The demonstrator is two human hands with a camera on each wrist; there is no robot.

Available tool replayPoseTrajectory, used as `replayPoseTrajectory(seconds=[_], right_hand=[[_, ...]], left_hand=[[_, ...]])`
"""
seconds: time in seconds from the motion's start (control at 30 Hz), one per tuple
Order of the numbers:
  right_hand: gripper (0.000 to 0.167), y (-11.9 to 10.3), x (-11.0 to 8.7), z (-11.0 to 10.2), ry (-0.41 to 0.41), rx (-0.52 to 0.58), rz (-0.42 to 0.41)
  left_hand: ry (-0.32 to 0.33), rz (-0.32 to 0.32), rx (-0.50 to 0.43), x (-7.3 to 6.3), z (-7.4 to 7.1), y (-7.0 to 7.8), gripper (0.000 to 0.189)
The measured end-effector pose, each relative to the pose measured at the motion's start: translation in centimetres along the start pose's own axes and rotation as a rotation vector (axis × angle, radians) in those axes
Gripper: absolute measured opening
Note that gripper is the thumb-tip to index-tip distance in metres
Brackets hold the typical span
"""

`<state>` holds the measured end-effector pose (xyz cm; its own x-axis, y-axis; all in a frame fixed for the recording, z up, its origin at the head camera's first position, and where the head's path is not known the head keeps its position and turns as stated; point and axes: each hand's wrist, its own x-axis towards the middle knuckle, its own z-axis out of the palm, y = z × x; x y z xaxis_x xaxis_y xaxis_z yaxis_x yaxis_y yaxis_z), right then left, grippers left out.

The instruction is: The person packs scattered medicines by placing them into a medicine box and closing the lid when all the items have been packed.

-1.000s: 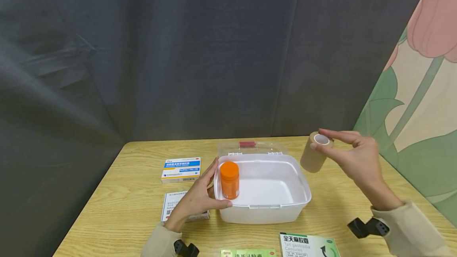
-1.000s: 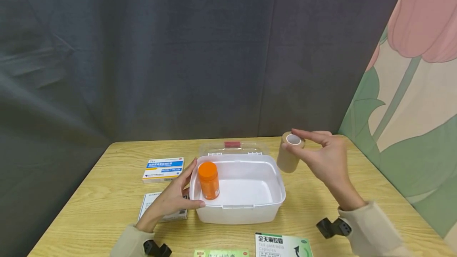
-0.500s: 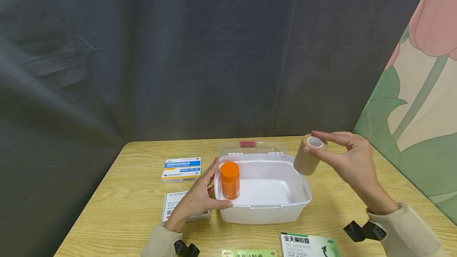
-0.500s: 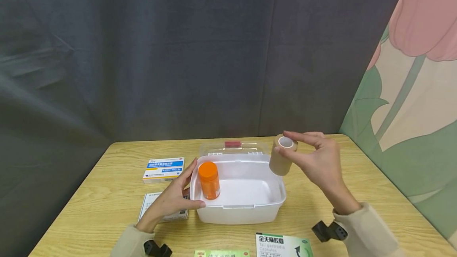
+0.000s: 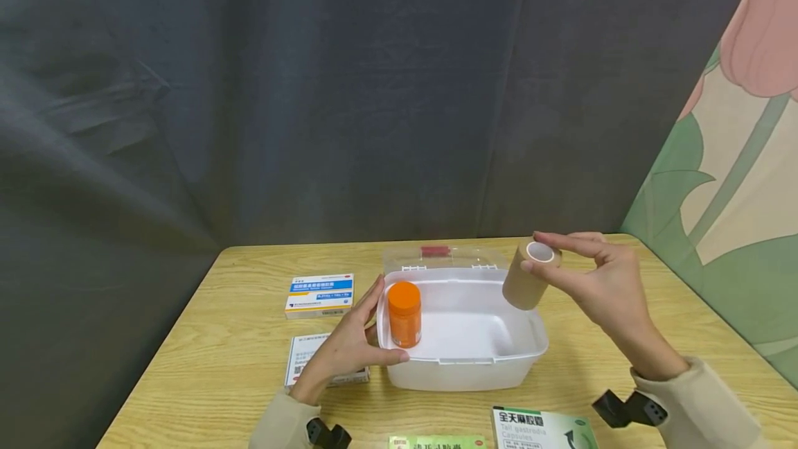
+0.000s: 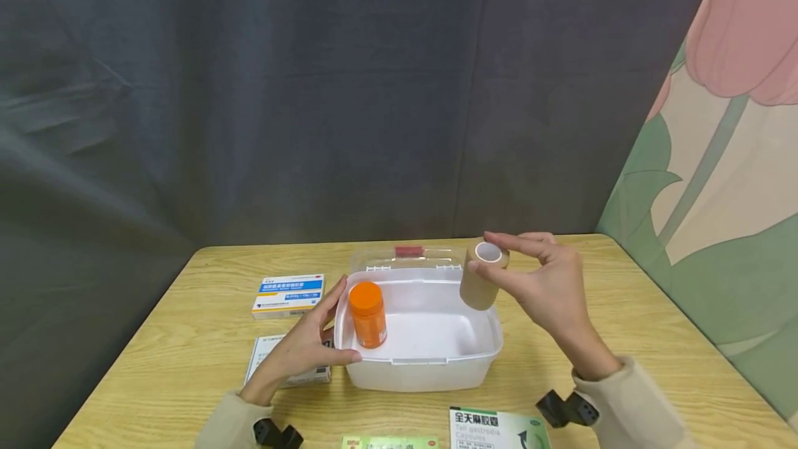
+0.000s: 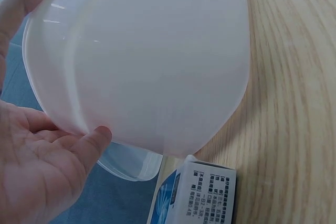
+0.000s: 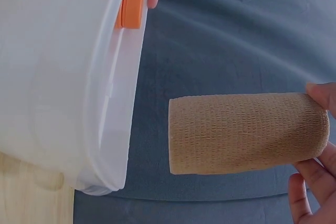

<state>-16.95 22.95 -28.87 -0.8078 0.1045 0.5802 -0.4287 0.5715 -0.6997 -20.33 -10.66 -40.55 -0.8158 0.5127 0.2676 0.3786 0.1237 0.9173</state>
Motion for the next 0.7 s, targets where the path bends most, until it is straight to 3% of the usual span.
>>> replayPoseTrajectory(seconds=[0.7], right_hand=[[0.041,-1.4,-1.2,1.6,-0.018,0.08,-0.026]], left_hand=[[0.001,-0.031,-0.012,-0.2,0.0,0.3,0.117]])
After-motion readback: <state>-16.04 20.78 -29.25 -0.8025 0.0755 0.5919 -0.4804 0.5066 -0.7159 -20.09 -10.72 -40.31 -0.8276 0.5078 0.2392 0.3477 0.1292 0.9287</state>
